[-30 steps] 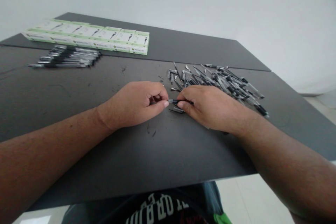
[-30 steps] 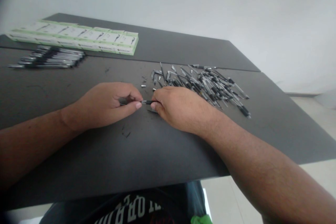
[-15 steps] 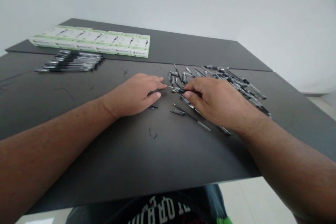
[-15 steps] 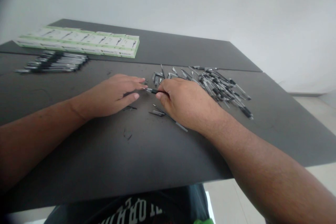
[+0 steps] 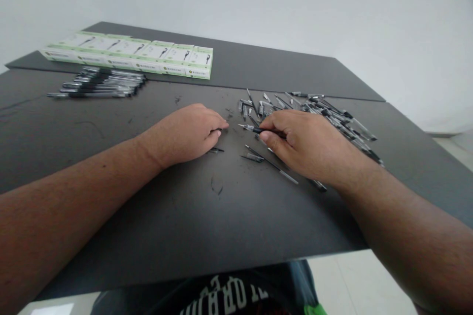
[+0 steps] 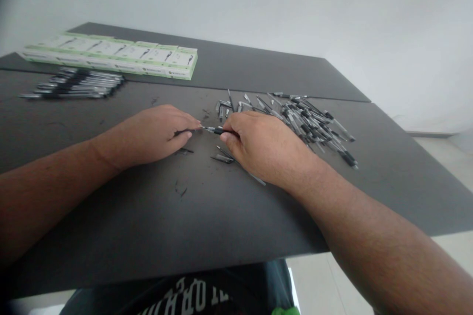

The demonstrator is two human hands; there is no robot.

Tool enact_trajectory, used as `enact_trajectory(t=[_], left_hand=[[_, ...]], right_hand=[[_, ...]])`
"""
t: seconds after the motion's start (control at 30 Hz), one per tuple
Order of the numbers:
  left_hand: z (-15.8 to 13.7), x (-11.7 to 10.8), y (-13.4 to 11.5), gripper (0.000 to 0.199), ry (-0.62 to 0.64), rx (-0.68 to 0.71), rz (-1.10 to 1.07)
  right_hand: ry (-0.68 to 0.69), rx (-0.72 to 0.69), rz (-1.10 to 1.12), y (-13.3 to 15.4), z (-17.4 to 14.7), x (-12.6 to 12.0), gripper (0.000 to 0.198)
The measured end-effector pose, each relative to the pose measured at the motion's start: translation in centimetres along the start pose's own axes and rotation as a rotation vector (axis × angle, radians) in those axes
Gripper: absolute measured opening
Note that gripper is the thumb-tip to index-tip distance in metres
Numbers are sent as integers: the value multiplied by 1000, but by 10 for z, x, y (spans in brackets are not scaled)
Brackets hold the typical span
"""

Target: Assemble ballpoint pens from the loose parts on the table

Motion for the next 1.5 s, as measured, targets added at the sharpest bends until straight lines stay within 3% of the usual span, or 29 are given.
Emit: enact_trajectory(t=[0.63,1.03,1.3,1.5], left_hand=[[-1,-2,19,57,35,-108,108],[-2,-2,28,34,12,-133,29],[-3,-11,10,31,-99,-187,-63],[-8,-18,-13,33,-181,-85,-132]], right_hand=[[13,-14,-9,2,-1,0,24],[23,-11,-15,2,-1,2,24],[26,-27,-8,2,-1,6,24],[35,-19,-38,1,0,7,24]])
Point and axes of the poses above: each hand's wrist, its own z-axis towards the middle knuckle, its own x-axis out of the palm, y = z × x, the point moved 5 cm from there along z, towards the middle knuckle, and after that the axes turned 13 degrees about -z, right-handed, at the moved point
